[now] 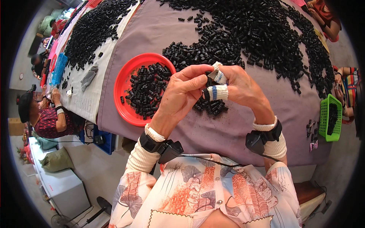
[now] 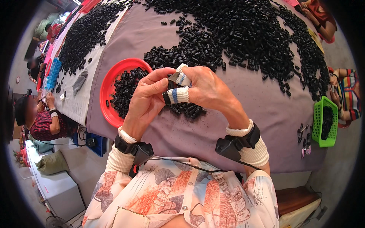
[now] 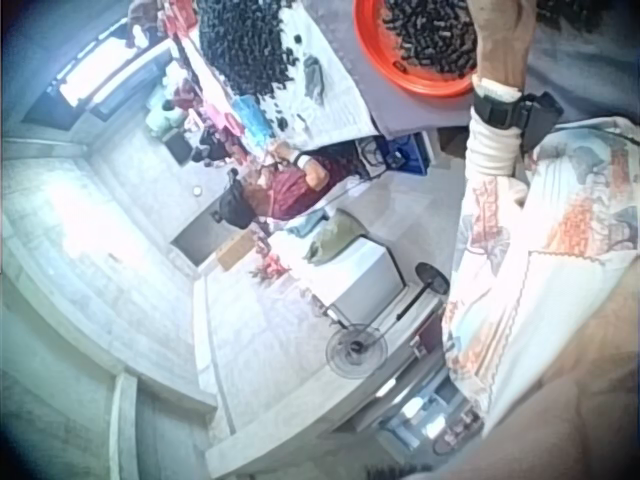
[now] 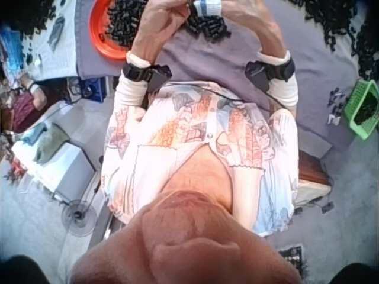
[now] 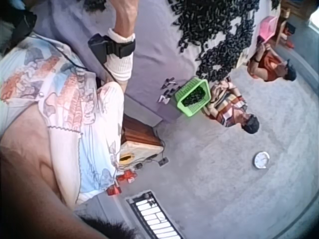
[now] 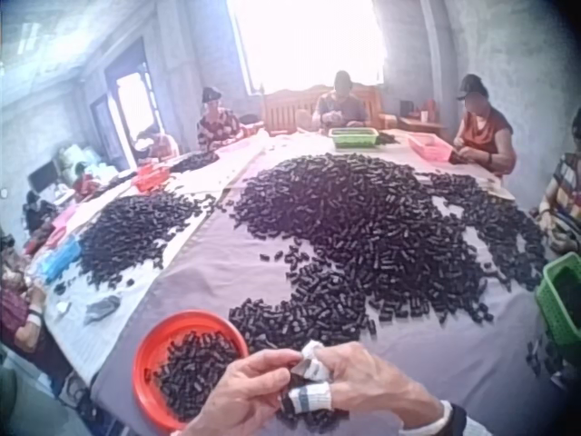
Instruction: Assembling small black plastic components by hand in a manufacturing setting.
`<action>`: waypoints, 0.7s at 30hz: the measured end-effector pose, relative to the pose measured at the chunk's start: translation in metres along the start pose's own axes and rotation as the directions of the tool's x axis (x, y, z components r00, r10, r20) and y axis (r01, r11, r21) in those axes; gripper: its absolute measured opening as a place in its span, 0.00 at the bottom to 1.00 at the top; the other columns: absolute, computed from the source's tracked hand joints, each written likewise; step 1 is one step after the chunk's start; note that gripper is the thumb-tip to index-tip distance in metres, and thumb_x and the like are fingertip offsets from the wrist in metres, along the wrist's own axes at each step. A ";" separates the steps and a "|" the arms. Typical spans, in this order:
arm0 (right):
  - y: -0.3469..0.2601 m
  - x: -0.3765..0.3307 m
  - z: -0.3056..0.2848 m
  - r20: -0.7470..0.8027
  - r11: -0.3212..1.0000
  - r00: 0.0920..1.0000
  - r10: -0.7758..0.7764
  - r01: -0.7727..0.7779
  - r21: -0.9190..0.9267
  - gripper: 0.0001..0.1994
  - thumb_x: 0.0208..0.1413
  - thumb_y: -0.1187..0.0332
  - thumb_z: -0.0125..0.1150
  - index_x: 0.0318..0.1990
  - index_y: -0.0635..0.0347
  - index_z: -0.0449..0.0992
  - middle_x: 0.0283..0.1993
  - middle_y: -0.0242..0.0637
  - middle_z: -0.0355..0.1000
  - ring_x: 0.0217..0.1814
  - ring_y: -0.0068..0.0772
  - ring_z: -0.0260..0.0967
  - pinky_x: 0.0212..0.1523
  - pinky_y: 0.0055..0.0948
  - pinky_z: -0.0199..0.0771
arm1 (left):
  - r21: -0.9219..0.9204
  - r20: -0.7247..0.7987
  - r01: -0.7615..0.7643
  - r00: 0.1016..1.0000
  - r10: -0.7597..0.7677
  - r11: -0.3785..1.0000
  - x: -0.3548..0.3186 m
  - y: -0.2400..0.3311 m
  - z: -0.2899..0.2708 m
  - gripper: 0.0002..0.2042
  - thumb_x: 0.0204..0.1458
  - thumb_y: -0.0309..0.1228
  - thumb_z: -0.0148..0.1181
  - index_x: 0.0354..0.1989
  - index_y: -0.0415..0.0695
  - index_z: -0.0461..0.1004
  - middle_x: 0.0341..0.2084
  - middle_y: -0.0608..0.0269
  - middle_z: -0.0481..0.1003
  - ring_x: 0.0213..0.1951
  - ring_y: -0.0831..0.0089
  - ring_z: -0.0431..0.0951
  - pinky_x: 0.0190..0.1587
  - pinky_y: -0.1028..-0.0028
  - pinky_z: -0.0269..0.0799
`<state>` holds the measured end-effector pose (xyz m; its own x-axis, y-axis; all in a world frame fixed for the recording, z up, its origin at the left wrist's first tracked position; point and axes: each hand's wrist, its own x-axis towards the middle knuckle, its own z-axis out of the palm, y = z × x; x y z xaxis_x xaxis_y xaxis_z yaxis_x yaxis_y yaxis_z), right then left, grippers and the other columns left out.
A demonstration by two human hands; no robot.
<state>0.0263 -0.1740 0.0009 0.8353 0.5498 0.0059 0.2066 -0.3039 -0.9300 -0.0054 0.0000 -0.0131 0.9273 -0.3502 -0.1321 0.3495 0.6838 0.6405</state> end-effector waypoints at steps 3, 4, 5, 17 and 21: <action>0.000 -0.001 0.001 0.004 1.000 1.000 -0.003 0.003 -0.005 0.19 0.37 0.58 0.65 0.25 0.66 0.69 0.18 0.37 0.63 0.20 0.29 0.59 0.23 0.29 0.61 | 0.018 -0.006 0.005 1.000 -0.005 1.000 0.000 0.000 -0.001 0.11 0.52 0.21 0.53 0.45 0.35 0.70 0.39 0.59 0.74 0.39 0.77 0.74 0.43 0.76 0.72; -0.001 -0.002 0.001 0.007 1.000 1.000 -0.001 0.001 -0.022 0.18 0.38 0.58 0.65 0.25 0.66 0.69 0.18 0.37 0.63 0.20 0.29 0.60 0.23 0.30 0.61 | 0.023 -0.010 0.012 1.000 -0.012 1.000 0.000 0.000 -0.001 0.11 0.52 0.21 0.53 0.45 0.35 0.70 0.39 0.59 0.74 0.39 0.77 0.74 0.42 0.76 0.72; 0.000 -0.002 0.001 0.006 1.000 1.000 0.000 0.000 -0.022 0.18 0.38 0.58 0.65 0.25 0.66 0.69 0.18 0.37 0.63 0.20 0.29 0.60 0.23 0.30 0.61 | 0.023 -0.010 0.014 1.000 -0.013 1.000 0.000 0.000 0.000 0.11 0.52 0.21 0.53 0.45 0.35 0.70 0.39 0.59 0.74 0.39 0.77 0.74 0.42 0.76 0.72; -0.003 -0.005 0.008 -0.133 0.992 0.991 -0.005 0.022 0.125 0.14 0.37 0.66 0.68 0.27 0.65 0.72 0.20 0.34 0.67 0.22 0.21 0.61 0.24 0.25 0.62 | -0.108 0.022 0.016 1.000 -0.014 0.994 0.000 -0.004 -0.003 0.12 0.51 0.22 0.54 0.45 0.36 0.70 0.36 0.60 0.74 0.38 0.76 0.73 0.45 0.74 0.69; -0.004 -0.005 0.008 -0.157 0.997 0.986 -0.055 0.063 0.049 0.13 0.36 0.68 0.67 0.26 0.66 0.71 0.20 0.35 0.67 0.22 0.20 0.61 0.24 0.24 0.62 | 0.034 -0.046 -0.044 0.998 0.046 0.998 0.000 -0.004 0.005 0.11 0.49 0.20 0.55 0.41 0.37 0.71 0.33 0.63 0.73 0.36 0.78 0.73 0.43 0.77 0.69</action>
<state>0.0168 -0.1696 0.0013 0.8923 0.4368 0.1143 0.2339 -0.2305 -0.9446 -0.0079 -0.0060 -0.0119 0.9475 -0.2886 -0.1374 0.3034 0.6765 0.6710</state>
